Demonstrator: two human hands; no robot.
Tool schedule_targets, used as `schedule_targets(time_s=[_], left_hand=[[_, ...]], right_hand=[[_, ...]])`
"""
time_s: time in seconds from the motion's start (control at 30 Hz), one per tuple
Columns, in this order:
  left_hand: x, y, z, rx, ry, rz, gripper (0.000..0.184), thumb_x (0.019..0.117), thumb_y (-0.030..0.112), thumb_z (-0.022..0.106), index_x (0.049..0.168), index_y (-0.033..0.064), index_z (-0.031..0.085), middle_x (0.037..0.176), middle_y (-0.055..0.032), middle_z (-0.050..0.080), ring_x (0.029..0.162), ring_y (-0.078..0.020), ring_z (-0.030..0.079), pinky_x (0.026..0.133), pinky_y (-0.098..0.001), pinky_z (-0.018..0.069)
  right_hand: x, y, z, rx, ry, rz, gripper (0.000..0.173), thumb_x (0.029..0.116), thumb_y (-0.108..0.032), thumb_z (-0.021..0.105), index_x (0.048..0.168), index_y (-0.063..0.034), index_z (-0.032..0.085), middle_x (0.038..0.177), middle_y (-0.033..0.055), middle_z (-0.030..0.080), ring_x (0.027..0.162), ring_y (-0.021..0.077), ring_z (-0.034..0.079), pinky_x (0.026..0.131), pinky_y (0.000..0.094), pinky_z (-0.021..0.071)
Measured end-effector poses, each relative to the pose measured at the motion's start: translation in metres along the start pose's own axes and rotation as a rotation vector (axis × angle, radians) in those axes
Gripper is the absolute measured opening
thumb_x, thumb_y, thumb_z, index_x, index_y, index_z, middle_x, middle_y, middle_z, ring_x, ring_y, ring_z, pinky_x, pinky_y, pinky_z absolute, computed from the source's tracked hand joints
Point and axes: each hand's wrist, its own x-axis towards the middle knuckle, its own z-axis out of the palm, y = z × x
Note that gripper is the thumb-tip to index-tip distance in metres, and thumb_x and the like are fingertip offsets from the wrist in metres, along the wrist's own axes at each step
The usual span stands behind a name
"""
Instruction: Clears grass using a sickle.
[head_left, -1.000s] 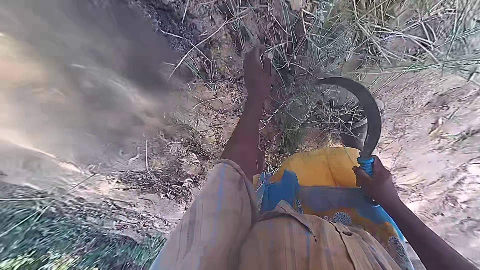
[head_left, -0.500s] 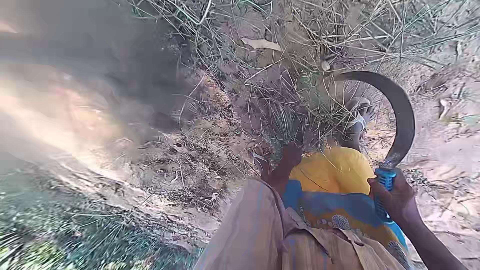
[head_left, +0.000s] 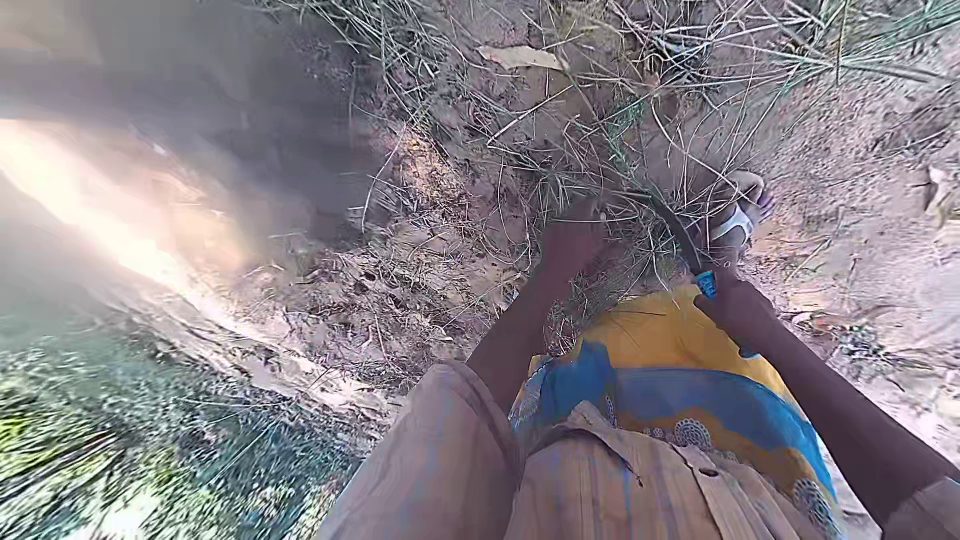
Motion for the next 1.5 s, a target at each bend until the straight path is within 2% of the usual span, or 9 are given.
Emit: schedule_targets(time_s=[0.2, 0.3, 0.43, 0.63, 0.73, 0.97, 1.23, 1.4, 1.5], left_hand=[[0.091, 0.000, -0.030, -0.438, 0.505, -0.234, 0.050, 0.1084, 0.032, 0.049, 0.148, 0.0002, 0.048, 0.148, -0.0241, 0.053, 0.137, -0.0376, 0.051, 0.111, -0.0549, 0.0427], [0.116, -0.002, -0.021, -0.330, 0.483, -0.491, 0.080, 0.1003, 0.036, 0.063, 0.160, -0.0008, 0.025, 0.163, -0.0278, 0.028, 0.151, -0.0423, 0.031, 0.118, -0.0583, 0.0333], [0.119, -0.038, 0.011, -0.084, 0.392, -0.550, 0.096, 0.0893, 0.030, 0.075, 0.163, 0.0011, 0.020, 0.168, -0.0262, 0.018, 0.153, -0.0454, 0.026, 0.113, -0.0647, 0.0359], [0.094, -0.053, 0.009, -0.147, 0.333, -0.600, 0.086, 0.0969, 0.015, 0.064, 0.164, 0.0016, 0.011, 0.163, -0.0265, 0.030, 0.131, -0.0396, 0.057, 0.102, -0.0509, 0.0530], [0.069, -0.065, 0.005, -0.305, 0.223, -0.612, 0.068, 0.1057, 0.022, 0.055, 0.158, -0.0055, 0.021, 0.145, -0.0311, 0.052, 0.130, -0.0418, 0.058, 0.107, -0.0565, 0.0475], [0.051, -0.115, 0.011, -0.401, 0.257, -0.299, 0.045, 0.1142, 0.026, 0.035, 0.139, -0.0091, 0.050, 0.121, -0.0327, 0.062, 0.110, -0.0429, 0.064, 0.099, -0.0572, 0.0485], [0.050, -0.128, -0.007, -0.374, 0.286, -0.269, 0.047, 0.1146, 0.025, 0.029, 0.130, -0.0080, 0.059, 0.123, -0.0284, 0.064, 0.115, -0.0386, 0.062, 0.103, -0.0544, 0.0443], [0.049, -0.121, -0.009, -0.430, 0.275, -0.315, 0.047, 0.1148, 0.024, 0.028, 0.135, -0.0080, 0.056, 0.130, -0.0272, 0.062, 0.121, -0.0373, 0.060, 0.107, -0.0535, 0.0430], [0.048, -0.123, -0.013, -0.352, 0.214, -0.332, 0.048, 0.1146, 0.025, 0.029, 0.139, -0.0081, 0.054, 0.137, -0.0283, 0.059, 0.131, -0.0393, 0.055, 0.113, -0.0552, 0.0391]], right_hand=[[-0.051, 0.050, 0.017, 0.178, 0.085, 0.019, 0.043, 0.1001, -0.017, 0.062, 0.136, 0.0033, 0.052, 0.094, 0.0256, 0.066, 0.080, 0.0386, 0.067, 0.073, 0.0570, 0.0512], [-0.046, 0.045, 0.004, 0.280, 0.242, -0.063, 0.041, 0.0993, -0.017, 0.061, 0.133, 0.0049, 0.052, 0.089, 0.0207, 0.065, 0.069, 0.0289, 0.066, 0.066, 0.0497, 0.0543], [-0.038, 0.029, -0.006, 0.311, 0.338, -0.131, 0.041, 0.0991, -0.023, 0.059, 0.129, 0.0036, 0.052, 0.080, 0.0137, 0.062, 0.062, 0.0204, 0.063, 0.062, 0.0417, 0.0537], [-0.021, 0.009, -0.005, 0.205, 0.240, -0.304, 0.040, 0.0985, -0.021, 0.061, 0.127, 0.0063, 0.054, 0.083, 0.0191, 0.064, 0.067, 0.0291, 0.064, 0.066, 0.0494, 0.0526], [0.000, -0.012, -0.003, 0.189, 0.174, -0.357, 0.041, 0.0967, -0.018, 0.066, 0.128, 0.0057, 0.053, 0.083, 0.0217, 0.064, 0.068, 0.0353, 0.065, 0.067, 0.0562, 0.0525], [0.045, -0.073, 0.006, 0.179, -0.001, -0.330, 0.038, 0.1010, -0.016, 0.063, 0.131, 0.0031, 0.050, 0.090, 0.0248, 0.063, 0.072, 0.0387, 0.066, 0.069, 0.0584, 0.0531], [0.005, -0.070, 0.050, 0.657, -0.042, -0.297, 0.029, 0.1032, -0.007, 0.055, 0.129, 0.0003, 0.045, 0.073, 0.0071, 0.056, 0.052, 0.0128, 0.059, 0.055, 0.0285, 0.0550], [0.029, -0.116, 0.037, 0.195, -0.074, -0.223, 0.043, 0.1046, -0.018, 0.058, 0.140, 0.0021, 0.044, 0.101, 0.0273, 0.063, 0.086, 0.0409, 0.066, 0.076, 0.0582, 0.0525], [0.030, -0.132, 0.034, 0.106, -0.105, -0.170, 0.047, 0.1050, -0.019, 0.057, 0.144, 0.0004, 0.041, 0.107, 0.0267, 0.063, 0.091, 0.0407, 0.068, 0.080, 0.0584, 0.0533]])
